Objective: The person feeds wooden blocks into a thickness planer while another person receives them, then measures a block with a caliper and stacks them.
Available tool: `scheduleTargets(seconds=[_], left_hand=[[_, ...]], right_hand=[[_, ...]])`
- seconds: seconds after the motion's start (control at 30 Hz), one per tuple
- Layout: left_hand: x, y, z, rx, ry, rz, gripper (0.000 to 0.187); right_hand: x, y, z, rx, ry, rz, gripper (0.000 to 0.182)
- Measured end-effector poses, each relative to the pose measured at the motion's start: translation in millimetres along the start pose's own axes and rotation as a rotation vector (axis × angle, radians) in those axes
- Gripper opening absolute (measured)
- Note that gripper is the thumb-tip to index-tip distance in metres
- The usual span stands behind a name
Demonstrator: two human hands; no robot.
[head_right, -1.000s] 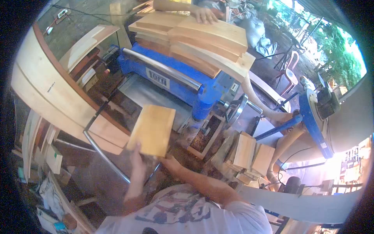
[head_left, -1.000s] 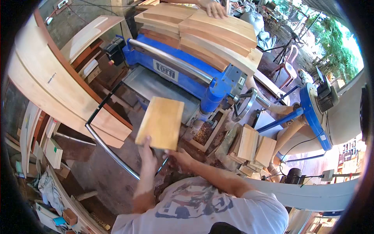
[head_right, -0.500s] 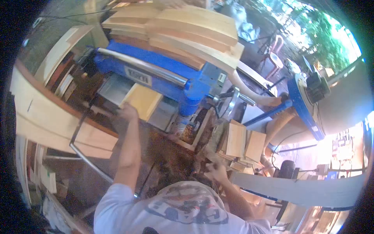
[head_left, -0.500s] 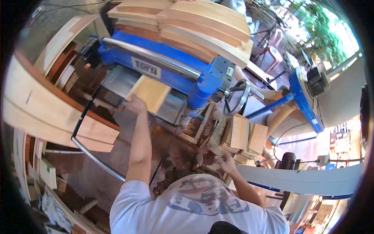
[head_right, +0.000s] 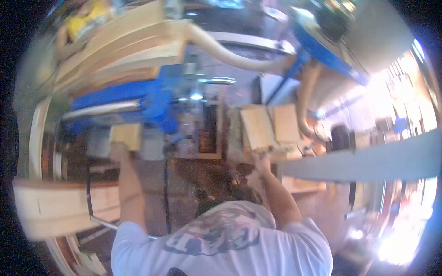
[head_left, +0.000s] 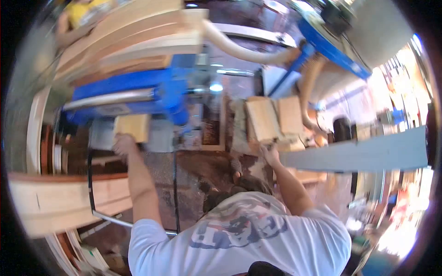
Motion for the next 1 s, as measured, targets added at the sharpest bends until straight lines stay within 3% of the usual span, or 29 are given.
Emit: scheduleTargets(seconds=[0.07,0.1,0.13,0.2,0.23,0.3,0.33,0.37,0.4,0.43,0.5,0.57,0.6,0.67,0.8,0.9,1.0], left_hand=[[-13.5,23.5,-9.2,0.109,-0.031,-0.117,0.08],[-12.6,38.2,-24.2,0.215,-0.066,-0.142,0.081],[21.9,7.2,-42.0,0.376,-0.13,-0.106,0.082],[103.0,-83.1,-74.0,0.707,-0.24,-0.006,0.085],[131.7,-90.0,-105.4,0.664,-0.171,-0.119,0.084],[208.7,-152.1,-150.2,0.444,-0.114,-0.236,0.085],[225.2,-144.4,-198.4,0.596,-0.087,-0.229,0.082],[242.5,-138.6,-244.7,0.749,-0.059,-0.228,0.078],[240.6,-130.6,-310.4,0.205,0.167,-0.308,0.074],[264.7,-168.2,-305.8,0.157,0.028,-0.312,0.071],[293.5,-220.1,-314.2,0.053,-0.109,-0.269,0.068],[302.6,-228.8,-347.8,-0.042,-0.11,-0.19,0.067],[306.4,-232.9,-356.4,0.028,-0.1,-0.24,0.067],[315.7,-257.9,-320.1,0.182,-0.073,-0.339,0.067],[328.2,-252.9,-269.3,0.549,0.205,-0.216,0.056],[348.5,-272.5,-198.3,0.839,0.274,-0.383,0.046],[347.4,-262.4,-164.7,0.966,0.513,-0.63,0.04]], right_hand=[[4.7,-35.3,-50.0,-0.077,0.186,-0.015,0.082],[-19.6,-23.4,-18.0,-0.031,0.187,0.081,0.084],[-46.1,-5.7,14.2,0.016,0.181,0.163,0.085],[-77.7,-4.7,44.0,-0.243,0.23,0.125,0.086],[-93.1,-1.0,56.7,-0.373,0.254,0.099,0.086],[-111.8,12.9,83.1,-0.742,0.594,0.053,0.082],[-119.7,23.0,87.9,-0.923,0.764,0.027,0.081],[-124.8,30.5,90.1,-0.98,0.796,0.018,0.078],[-135.7,35.9,90.4,-1.035,0.817,0.001,0.075],[-144.2,46.1,91.1,-1.085,0.838,-0.022,0.072],[-158.0,86.4,110.2,-1.163,0.691,0.15,0.067],[-162.8,117.4,121.5,-1.25,0.637,0.277,0.052],[-157.8,127.7,119.9,-1.288,0.64,0.155,0.048],[-134.7,124.2,91.2,-1.369,0.661,-0.043,0.041],[-60.2,97.5,15.7,-1.51,0.754,-0.183,0.032],[-9.0,81.9,10.7,-1.496,0.751,-0.24,0.033],[39.9,26.1,6.4,-1.403,0.716,-0.385,0.039]])
Point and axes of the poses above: each hand's wrist, its own x-axis away from the middle knuckle, its own y-axis out of the palm, z = x × y, the point moved 3 cm from there along -x, towards the middle knuckle
